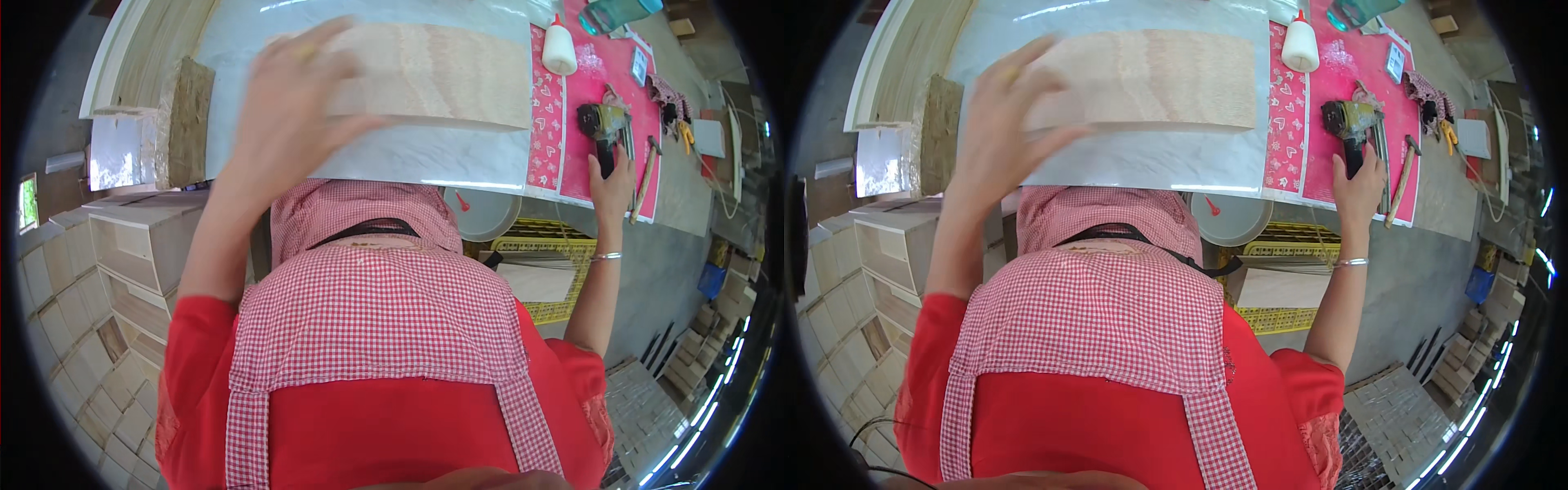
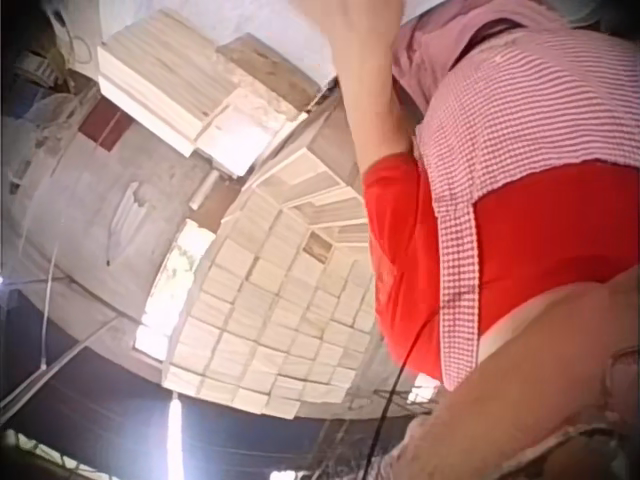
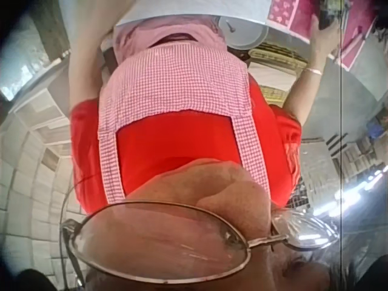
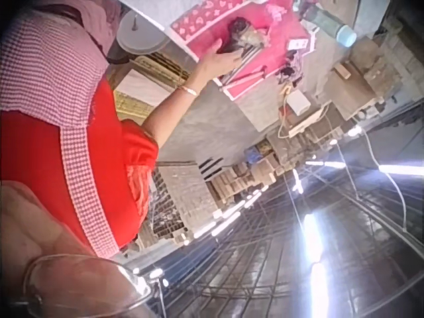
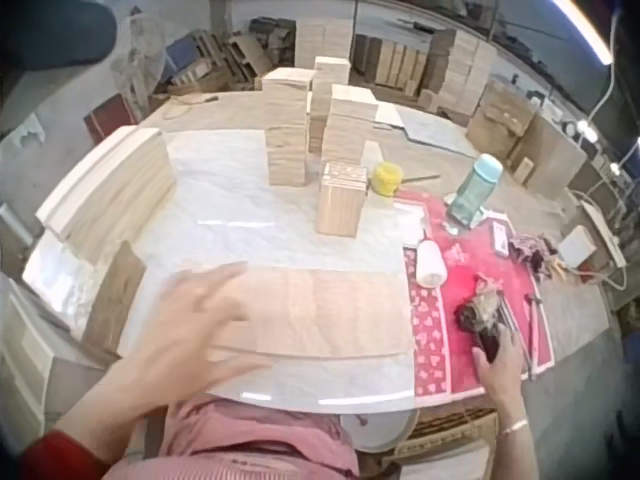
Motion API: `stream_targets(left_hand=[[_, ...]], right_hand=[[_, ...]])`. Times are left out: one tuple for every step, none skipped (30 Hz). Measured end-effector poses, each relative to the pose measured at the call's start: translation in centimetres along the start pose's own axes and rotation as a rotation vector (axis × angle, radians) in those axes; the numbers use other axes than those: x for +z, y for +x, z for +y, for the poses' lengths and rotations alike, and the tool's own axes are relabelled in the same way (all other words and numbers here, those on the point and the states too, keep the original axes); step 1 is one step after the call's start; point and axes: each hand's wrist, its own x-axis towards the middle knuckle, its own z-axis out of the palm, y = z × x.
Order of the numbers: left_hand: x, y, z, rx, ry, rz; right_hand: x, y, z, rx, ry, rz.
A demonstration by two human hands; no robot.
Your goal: Applying wood glue to planks and joining them together using a pneumatic nail gun to assemble boxes.
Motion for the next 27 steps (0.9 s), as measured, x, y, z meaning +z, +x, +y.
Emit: stream_targets(left_hand=[[1.2, 1.8, 1.4, 0.121, -0.104, 0.026], [2.2, 3.6, 2.7, 0.245, -0.21, 0.058], [3.6, 5.1, 4.0, 0.289, -0.193, 0.053], [4.9, 6.3, 5.0, 0.331, -0.175, 0.048], [6.0, 7.3, 5.6, 0.317, -0.179, 0.055], [6.9, 8.4, 6.1, 0.312, -0.144, -0.041], [7.6, 9.1, 6.4, 0.305, -0.11, -0.138], [7.9, 9.6, 6.6, 0.304, -0.118, -0.132], [8.1, 10.0, 6.8, 0.298, -0.124, -0.183], [8.3, 10.3, 7.0, 0.293, -0.13, -0.234], [8.5, 10.5, 7.2, 0.288, -0.136, -0.287], [8.6, 10.6, 7.4, 0.291, -0.146, -0.284], [8.6, 10.5, 7.3, 0.283, -0.147, -0.281], [8.6, 10.5, 7.2, 0.278, -0.15, -0.278], [8.6, 10.4, 7.1, 0.275, -0.154, -0.276], [8.5, 10.4, 7.0, 0.268, -0.161, -0.269], [8.6, 10.6, 6.9, 0.26, -0.161, -0.273], [8.7, 10.5, 6.8, 0.246, -0.16, -0.281], [8.8, 10.3, 6.7, 0.232, -0.159, -0.29], [8.4, 10.3, 6.8, 0.235, -0.166, -0.291], [7.8, 10.6, 6.6, 0.244, -0.186, -0.295], [7.1, 10.8, 6.5, 0.252, -0.205, -0.298], [6.7, 10.7, 6.6, 0.256, -0.223, -0.3], [6.7, 10.2, 7.0, 0.253, -0.228, -0.299], [6.7, 9.5, 7.8, 0.205, -0.083, -0.215], [6.8, 8.9, 8.8, 0.162, 0.061, -0.131], [6.9, 8.6, 9.1, 0.116, 0.205, -0.046]], right_hand=[[0.9, 0.1, 1.0, -0.02, 0.0, 0.002], [1.8, 0.3, 1.8, -0.034, 0.004, 0.012], [2.3, 0.5, 2.3, -0.038, 0.004, 0.02], [2.7, 0.7, 2.9, -0.044, 0.006, 0.028], [2.5, 1.2, 2.7, -0.059, 0.001, 0.028], [2.2, 1.5, 2.2, -0.008, 0.02, -0.059], [1.9, 1.8, 1.8, 0.041, 0.039, -0.147], [1.6, 2.0, 1.7, 0.099, 0.057, -0.233], [1.7, 2.3, 2.3, 0.097, 0.047, -0.232], [2.3, 2.7, 3.6, 0.08, 0.092, -0.202], [2.5, 3.0, 4.5, 0.064, 0.139, -0.173], [2.7, 2.9, 5.5, 0.051, 0.185, -0.144], [1.5, 3.4, 4.6, 0.041, 0.181, -0.147], [-0.3, 4.0, 4.2, 0.137, 0.223, -0.264], [-2.5, 4.6, 3.8, 0.236, 0.261, -0.38], [-4.9, 5.2, 3.1, 0.334, 0.297, -0.492], [-7.1, 5.0, 1.8, 0.33, 0.289, -0.492], [-9.2, 4.0, -0.1, 0.315, 0.4, -0.447], [-10.9, 3.1, -1.9, 0.299, 0.51, -0.402], [-12.5, 2.2, -3.2, 0.303, 0.504, -0.403], [-13.9, 1.3, -4.5, 0.288, 0.547, -0.447], [-14.8, 0.8, -5.7, 0.271, 0.591, -0.491], [-15.5, 0.4, -6.9, 0.275, 0.584, -0.49], [-16.0, 0.2, -8.1, 0.257, 0.653, -0.5], [-16.3, 0.0, -9.2, 0.237, 0.723, -0.51], [-16.5, -0.2, -9.9, 0.222, 0.792, -0.517], [-16.5, -0.2, -10.3, 0.223, 0.787, -0.518]])
